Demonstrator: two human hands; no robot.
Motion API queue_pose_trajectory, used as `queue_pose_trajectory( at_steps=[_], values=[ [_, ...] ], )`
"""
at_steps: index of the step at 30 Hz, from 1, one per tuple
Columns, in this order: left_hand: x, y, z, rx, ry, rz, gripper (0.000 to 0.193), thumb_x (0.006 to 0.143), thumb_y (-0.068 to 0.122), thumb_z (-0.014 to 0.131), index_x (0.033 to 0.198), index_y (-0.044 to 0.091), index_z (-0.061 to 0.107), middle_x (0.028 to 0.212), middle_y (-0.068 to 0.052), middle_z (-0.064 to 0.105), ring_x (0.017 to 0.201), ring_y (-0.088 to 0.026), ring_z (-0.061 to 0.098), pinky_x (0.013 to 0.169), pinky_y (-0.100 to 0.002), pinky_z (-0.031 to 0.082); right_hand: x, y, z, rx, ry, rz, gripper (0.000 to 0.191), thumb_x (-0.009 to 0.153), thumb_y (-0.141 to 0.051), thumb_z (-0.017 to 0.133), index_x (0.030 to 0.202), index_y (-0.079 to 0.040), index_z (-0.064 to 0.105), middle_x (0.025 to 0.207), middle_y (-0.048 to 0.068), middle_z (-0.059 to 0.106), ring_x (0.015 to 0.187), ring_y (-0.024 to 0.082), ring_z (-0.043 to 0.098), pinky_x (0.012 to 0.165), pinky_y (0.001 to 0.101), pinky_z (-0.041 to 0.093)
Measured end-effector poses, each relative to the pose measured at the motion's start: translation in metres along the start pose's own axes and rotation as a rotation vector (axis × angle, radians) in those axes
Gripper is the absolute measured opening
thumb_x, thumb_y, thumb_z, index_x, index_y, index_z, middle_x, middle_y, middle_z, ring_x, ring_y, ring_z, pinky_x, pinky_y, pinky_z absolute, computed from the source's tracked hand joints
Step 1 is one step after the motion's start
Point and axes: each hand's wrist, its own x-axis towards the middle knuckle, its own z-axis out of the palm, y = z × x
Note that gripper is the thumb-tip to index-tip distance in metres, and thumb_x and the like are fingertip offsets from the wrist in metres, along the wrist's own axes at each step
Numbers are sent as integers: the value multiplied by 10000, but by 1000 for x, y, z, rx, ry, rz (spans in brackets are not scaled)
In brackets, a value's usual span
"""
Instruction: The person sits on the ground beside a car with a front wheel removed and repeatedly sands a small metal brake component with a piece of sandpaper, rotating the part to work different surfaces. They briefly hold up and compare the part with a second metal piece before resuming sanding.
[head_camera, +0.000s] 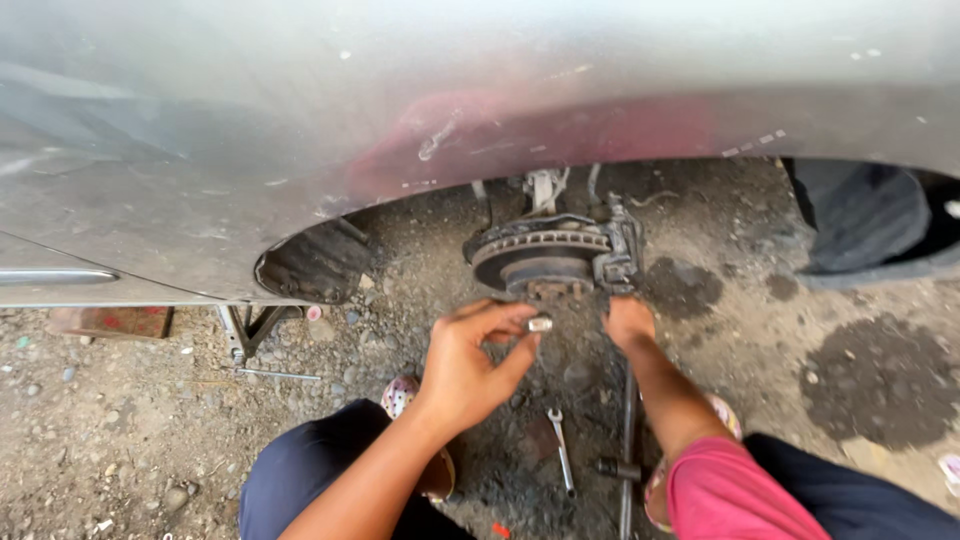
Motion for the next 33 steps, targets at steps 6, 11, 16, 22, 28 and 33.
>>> queue_pose_trajectory(
  at_steps=[6, 11, 16, 22, 28, 33],
  values=[
    [6, 11, 7, -116, -17, 39, 264, 843, 27, 770, 1106, 36, 764, 974, -97, 766, 868, -146, 774, 774, -266, 628, -29, 11, -52, -23, -178, -298, 348, 868, -411, 717, 1031, -105, 748, 955, 182, 746, 900, 394, 720, 805, 488, 574],
    [-5, 23, 14, -183, -149, -59, 244, 824, 63, 800, 1063, 39, 756, 934, -82, 788, 852, -133, 794, 696, -269, 609, -131, 23, -161, 62, -366, -542, 245, 816, -301, 770, 974, -115, 748, 845, 120, 763, 794, 295, 741, 731, 426, 573],
    [-20, 32, 21, -244, -191, 113, 262, 818, 52, 813, 1071, 26, 749, 969, -81, 785, 887, -129, 789, 805, -270, 630, -224, -5, -272, 627, -36, -386, 205, 887, -129, 753, 1078, -58, 731, 819, 32, 737, 764, 103, 671, 720, 284, 557],
    [-29, 36, 29, -343, -227, 90, 254, 835, 42, 808, 1081, 15, 751, 982, -82, 773, 896, -142, 782, 827, -275, 635, -253, -14, -282, 1206, -175, -413, 227, 964, -48, 714, 1173, 33, 678, 986, 64, 686, 869, 116, 627, 766, 283, 523],
    [-28, 38, 29, -367, -213, 52, 244, 825, 37, 807, 1061, 6, 752, 980, -79, 774, 893, -138, 779, 826, -275, 641, -251, -13, -284, 1478, -219, -600, 163, 973, -128, 674, 1086, -13, 654, 1018, 34, 689, 934, 119, 657, 829, 279, 540],
    [-25, 39, 30, -262, -222, 156, 247, 825, 37, 801, 1064, 12, 746, 971, -94, 767, 868, -156, 787, 804, -269, 636, -245, -18, -281, 1248, -46, -367, 185, 957, -52, 699, 1130, 11, 683, 963, 55, 690, 850, 99, 639, 774, 271, 541]
  ],
)
